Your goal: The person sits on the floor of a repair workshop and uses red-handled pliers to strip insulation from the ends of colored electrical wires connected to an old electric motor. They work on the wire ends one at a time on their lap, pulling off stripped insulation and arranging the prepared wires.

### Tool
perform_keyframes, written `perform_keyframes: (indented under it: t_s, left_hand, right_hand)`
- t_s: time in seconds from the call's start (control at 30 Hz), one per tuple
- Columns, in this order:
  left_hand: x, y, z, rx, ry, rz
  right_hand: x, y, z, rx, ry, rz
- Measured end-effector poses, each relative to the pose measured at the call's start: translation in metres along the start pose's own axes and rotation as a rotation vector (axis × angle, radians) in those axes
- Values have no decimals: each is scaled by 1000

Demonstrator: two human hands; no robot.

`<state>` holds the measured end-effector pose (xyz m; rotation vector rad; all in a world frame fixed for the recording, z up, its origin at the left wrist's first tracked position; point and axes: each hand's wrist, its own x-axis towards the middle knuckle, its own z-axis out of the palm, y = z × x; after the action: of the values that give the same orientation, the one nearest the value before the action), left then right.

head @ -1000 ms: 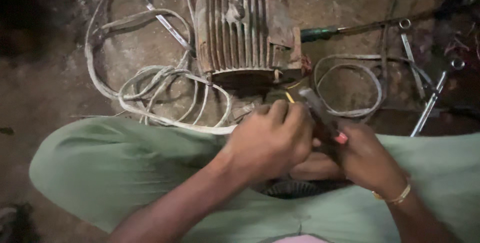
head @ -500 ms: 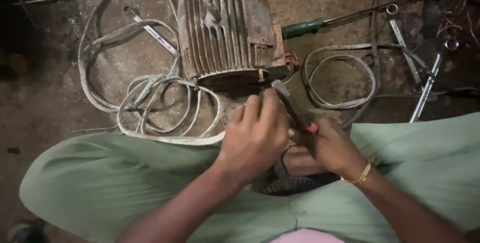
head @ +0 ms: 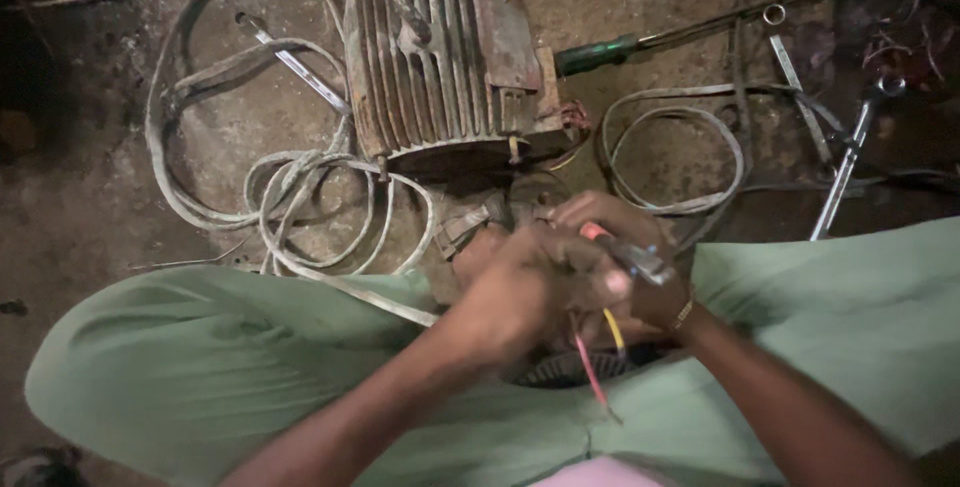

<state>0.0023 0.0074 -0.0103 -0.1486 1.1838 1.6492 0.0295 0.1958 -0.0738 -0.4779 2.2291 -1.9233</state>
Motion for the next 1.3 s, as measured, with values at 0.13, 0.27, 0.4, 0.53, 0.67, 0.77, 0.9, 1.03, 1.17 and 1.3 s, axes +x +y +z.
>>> perform_keyframes:
  t_s: [0.13, 0.27, 0.4, 0.53, 0.67, 0.77, 0.9, 1.03, 1.17, 1.3]
  left_hand:
    - [1, -10, -2, -104, -131, 107]
    - [2, -5, 1, -161, -102, 32]
    - [-5, 13, -3, -28, -14, 75]
    - [-21, 25, -7, 549, 215, 440]
    - [-30, 29, -5, 693, 319, 527]
    - [-31, 29, -9, 918, 363, 726]
    - [-33, 22, -12, 1236, 411, 902]
    - [-29, 13, -16, 1700, 450, 976]
    - [-19, 5, -19, 1871, 444, 955]
    - [-12, -1, -22, 1983, 503, 981]
  right_hand:
    - [2, -8, 2, -66, 14, -75]
    - [4, -11, 2, 25, -19, -4]
    - [4, -10, 0, -37, -33, 219]
    - [-3, -10, -6, -17, -24, 250]
    - [-14, -14, -14, -60, -9, 410]
    - [-15, -18, -18, -80, -66, 588]
    - [-9, -29, -19, -187, -126, 581]
    - [-4, -37, -16, -124, -106, 590]
    - [-6, -32, -11, -370, -131, 546]
    - [-10, -13, 3, -433, -57, 444]
